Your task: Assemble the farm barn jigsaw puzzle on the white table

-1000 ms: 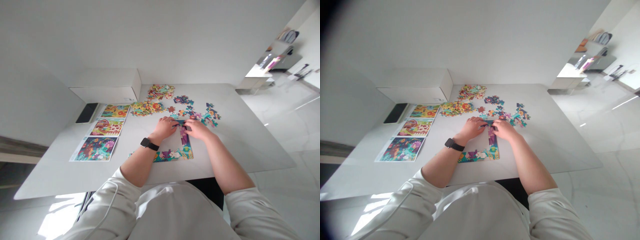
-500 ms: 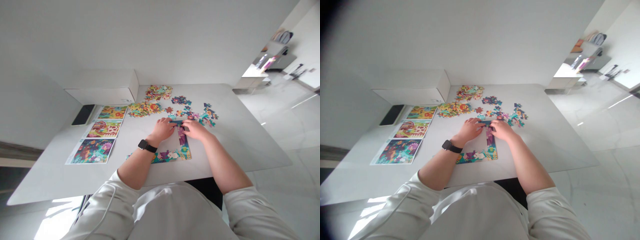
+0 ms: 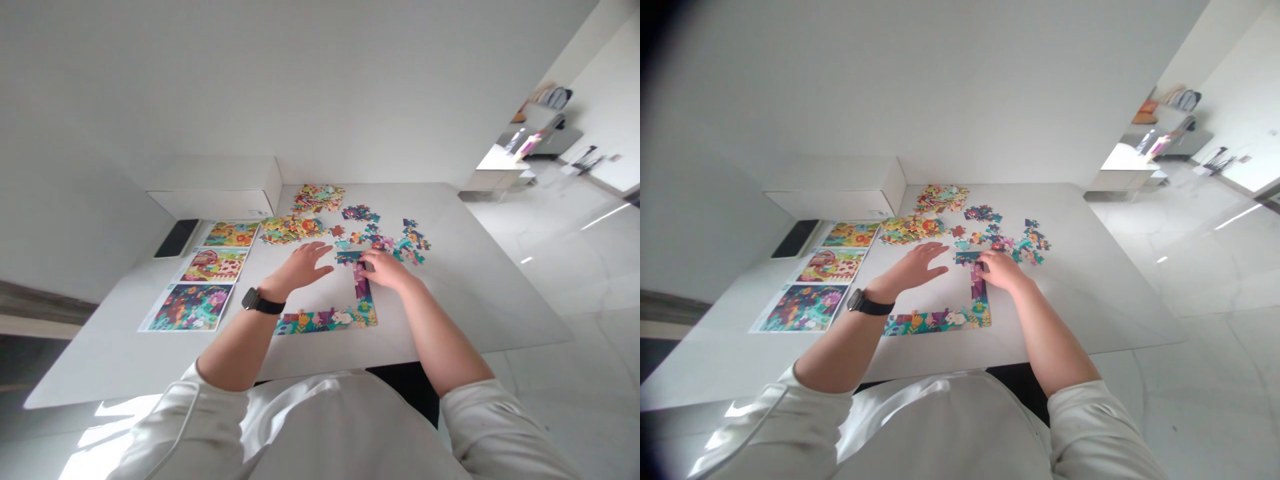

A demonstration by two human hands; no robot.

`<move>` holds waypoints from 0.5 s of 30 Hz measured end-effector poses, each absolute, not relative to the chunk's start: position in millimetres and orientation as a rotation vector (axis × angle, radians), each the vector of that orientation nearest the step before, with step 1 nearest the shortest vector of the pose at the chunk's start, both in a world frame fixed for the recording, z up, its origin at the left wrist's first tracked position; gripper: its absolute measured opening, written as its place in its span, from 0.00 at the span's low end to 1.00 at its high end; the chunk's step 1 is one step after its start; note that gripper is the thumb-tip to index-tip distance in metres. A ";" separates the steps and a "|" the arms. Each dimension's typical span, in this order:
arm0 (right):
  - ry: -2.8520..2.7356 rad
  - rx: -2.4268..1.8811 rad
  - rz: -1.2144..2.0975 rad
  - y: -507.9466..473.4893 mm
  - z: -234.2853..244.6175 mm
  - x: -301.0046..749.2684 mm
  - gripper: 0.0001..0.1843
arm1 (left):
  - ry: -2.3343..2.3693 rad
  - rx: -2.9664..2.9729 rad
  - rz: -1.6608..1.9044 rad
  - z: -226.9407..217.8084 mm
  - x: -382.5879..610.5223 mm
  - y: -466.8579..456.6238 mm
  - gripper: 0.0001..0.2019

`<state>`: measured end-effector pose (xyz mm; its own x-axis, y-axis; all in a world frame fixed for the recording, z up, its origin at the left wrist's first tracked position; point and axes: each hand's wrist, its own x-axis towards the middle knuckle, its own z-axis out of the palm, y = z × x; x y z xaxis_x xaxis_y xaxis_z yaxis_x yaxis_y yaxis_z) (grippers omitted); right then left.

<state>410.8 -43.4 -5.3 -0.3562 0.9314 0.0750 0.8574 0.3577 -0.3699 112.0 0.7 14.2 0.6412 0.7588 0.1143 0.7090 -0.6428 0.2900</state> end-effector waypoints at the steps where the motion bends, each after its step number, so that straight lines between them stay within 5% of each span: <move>1: -2.343 -1.584 0.390 -43.3 -5.4 410.2 0.17 | 1.205 2.639 0.363 17.1 98.8 -0.4 0.33; 15: -2.420 -1.501 0.314 -44.2 -9.9 389.3 0.26 | 1.299 2.412 0.187 2.7 -12.9 -98.2 0.21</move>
